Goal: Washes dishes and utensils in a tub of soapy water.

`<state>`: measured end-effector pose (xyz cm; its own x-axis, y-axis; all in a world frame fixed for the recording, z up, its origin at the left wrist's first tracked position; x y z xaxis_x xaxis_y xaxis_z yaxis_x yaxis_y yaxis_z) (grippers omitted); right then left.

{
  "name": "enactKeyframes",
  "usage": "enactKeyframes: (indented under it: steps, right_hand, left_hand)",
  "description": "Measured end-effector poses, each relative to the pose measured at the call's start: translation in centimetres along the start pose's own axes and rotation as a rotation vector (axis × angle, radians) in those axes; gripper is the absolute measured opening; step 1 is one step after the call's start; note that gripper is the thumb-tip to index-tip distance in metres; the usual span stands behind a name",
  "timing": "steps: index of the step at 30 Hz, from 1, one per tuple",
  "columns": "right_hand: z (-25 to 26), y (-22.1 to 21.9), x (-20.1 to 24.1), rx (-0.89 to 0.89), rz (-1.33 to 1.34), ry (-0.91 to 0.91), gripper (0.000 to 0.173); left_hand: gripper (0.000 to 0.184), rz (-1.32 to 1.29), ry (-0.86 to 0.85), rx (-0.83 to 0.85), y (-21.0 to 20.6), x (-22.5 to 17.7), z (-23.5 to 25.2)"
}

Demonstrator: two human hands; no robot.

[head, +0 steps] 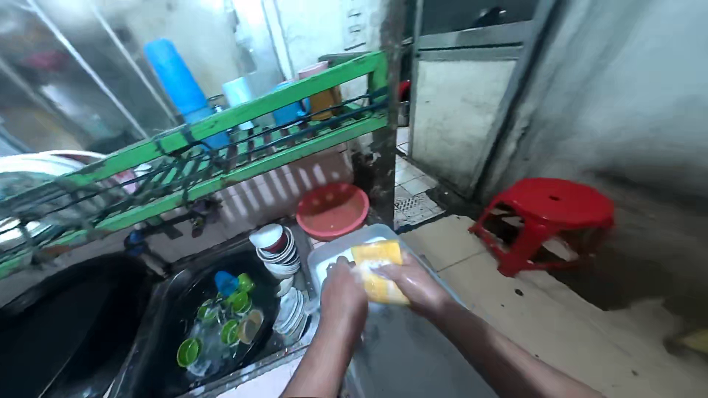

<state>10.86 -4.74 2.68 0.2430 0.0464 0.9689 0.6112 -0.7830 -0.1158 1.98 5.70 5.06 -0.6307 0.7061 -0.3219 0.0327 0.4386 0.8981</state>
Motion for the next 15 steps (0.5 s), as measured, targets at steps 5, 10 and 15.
enactKeyframes:
  steps: [5, 10, 15]
  right_hand:
    - [0.8, 2.3, -0.8, 0.150, -0.249, -0.014, 0.057]
    - [2.4, 3.0, -0.8, 0.090, -0.485, 0.073, 0.061]
    - [1.7, 3.8, -1.1, 0.177, 0.010, -0.063, 0.042]
  left_hand:
    - [0.021, -0.799, 0.090, 0.388, -3.2, 1.0, -1.2]
    - [0.020, -1.116, 0.215, 0.301, -6.4, 0.7, -2.7]
    - [0.026, -1.278, 0.247, 0.262, -6.9, 1.9, -2.6]
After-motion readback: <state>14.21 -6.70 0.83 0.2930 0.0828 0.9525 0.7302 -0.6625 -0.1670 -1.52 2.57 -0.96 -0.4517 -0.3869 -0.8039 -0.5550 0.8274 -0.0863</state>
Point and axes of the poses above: each hand's wrist, its own z-axis towards the middle knuckle, its own y-axis out of the back of the hand, x = y × z, the point moved 3 cm from there along z, towards the middle knuckle, and after that the axes turned 3 degrees about y, right-handed, at the moved point
